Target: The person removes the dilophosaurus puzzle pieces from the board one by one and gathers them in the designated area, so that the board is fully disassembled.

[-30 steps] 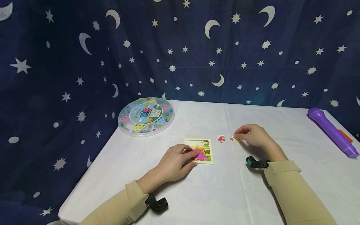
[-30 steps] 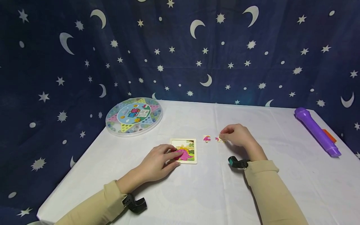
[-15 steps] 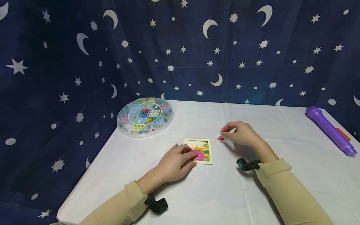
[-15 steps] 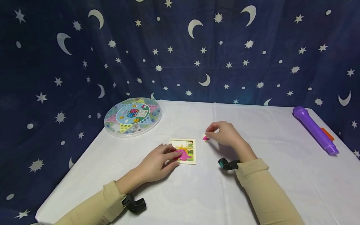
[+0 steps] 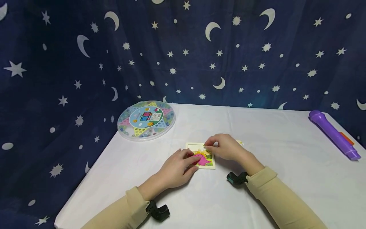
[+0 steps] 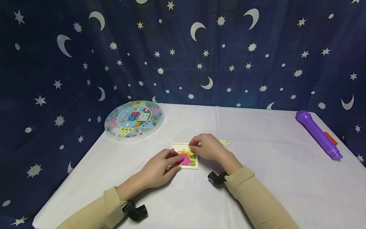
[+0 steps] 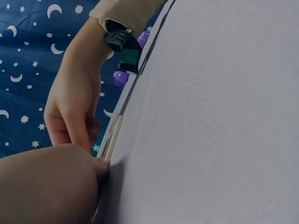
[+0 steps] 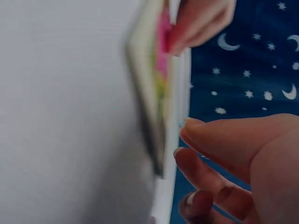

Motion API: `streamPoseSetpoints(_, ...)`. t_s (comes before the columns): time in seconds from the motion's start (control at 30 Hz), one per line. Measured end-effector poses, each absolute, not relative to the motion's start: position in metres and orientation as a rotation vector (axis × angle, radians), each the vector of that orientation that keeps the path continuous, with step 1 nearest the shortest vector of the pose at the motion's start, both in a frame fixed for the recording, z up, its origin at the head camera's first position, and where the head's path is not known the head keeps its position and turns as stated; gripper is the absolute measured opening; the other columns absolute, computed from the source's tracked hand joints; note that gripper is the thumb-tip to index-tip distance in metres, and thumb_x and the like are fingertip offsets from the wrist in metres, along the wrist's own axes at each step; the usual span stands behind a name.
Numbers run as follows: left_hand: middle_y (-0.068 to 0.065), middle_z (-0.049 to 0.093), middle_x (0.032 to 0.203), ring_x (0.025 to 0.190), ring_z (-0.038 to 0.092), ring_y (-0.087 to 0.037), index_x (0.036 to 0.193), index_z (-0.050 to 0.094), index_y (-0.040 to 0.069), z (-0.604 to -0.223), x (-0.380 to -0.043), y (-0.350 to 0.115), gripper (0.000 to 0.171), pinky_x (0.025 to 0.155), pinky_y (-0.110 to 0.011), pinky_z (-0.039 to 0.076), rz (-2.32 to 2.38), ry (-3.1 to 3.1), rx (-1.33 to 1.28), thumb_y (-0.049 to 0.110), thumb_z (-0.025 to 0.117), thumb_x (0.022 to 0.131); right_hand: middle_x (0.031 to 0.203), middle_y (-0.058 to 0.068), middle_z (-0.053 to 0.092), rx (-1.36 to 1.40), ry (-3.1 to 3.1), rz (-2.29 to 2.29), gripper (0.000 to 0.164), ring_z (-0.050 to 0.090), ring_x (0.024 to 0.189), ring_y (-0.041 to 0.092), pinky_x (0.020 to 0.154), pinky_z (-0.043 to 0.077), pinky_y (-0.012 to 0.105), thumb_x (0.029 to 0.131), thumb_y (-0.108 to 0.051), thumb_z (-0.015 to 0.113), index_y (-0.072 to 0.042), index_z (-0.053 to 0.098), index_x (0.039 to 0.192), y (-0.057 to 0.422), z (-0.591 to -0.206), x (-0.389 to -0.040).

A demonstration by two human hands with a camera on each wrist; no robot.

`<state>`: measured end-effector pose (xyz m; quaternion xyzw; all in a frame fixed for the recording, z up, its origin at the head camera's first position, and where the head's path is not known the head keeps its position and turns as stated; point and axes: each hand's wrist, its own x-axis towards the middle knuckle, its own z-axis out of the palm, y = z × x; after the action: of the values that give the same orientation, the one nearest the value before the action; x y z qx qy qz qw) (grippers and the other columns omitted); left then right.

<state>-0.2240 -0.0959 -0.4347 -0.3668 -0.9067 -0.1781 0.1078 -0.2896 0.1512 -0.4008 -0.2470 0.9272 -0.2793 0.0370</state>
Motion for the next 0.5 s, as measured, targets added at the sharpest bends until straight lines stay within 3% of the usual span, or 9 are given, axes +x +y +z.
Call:
streamPoseSetpoints(0.13,-0.008,0.062,0.124,0.112,0.060,-0.021,0.135,0.070,0.018,-0.436,-0.223,-0.097,0.036,0.102,-0.041,0.048,-0.512,-2.655,-1.077,0.030,0.066,0.100,0.097,-0.007,0.070,-0.777,2.872,-0.829,0.016,0.060,0.090,0.016,0.085,0.053,0.042,0.095,-0.021,0.073,-0.018,0.078,0.111,0.144,-0.409,-0.290)
streamPoseSetpoints(0.5,-0.007,0.062,0.122,0.105,0.061,-0.019,0.132,0.072,0.017,-0.434,-0.219,-0.095,0.034,0.088,-0.036,0.055,-0.537,-2.653,-1.083,0.028,0.065,0.101,0.089,-0.007,0.068,-0.754,2.986,-0.721,0.015,0.059,0.081,0.015,0.078,0.053,0.040,0.094,-0.025,0.074,-0.015,0.077,0.104,0.138,-0.409,-0.286)
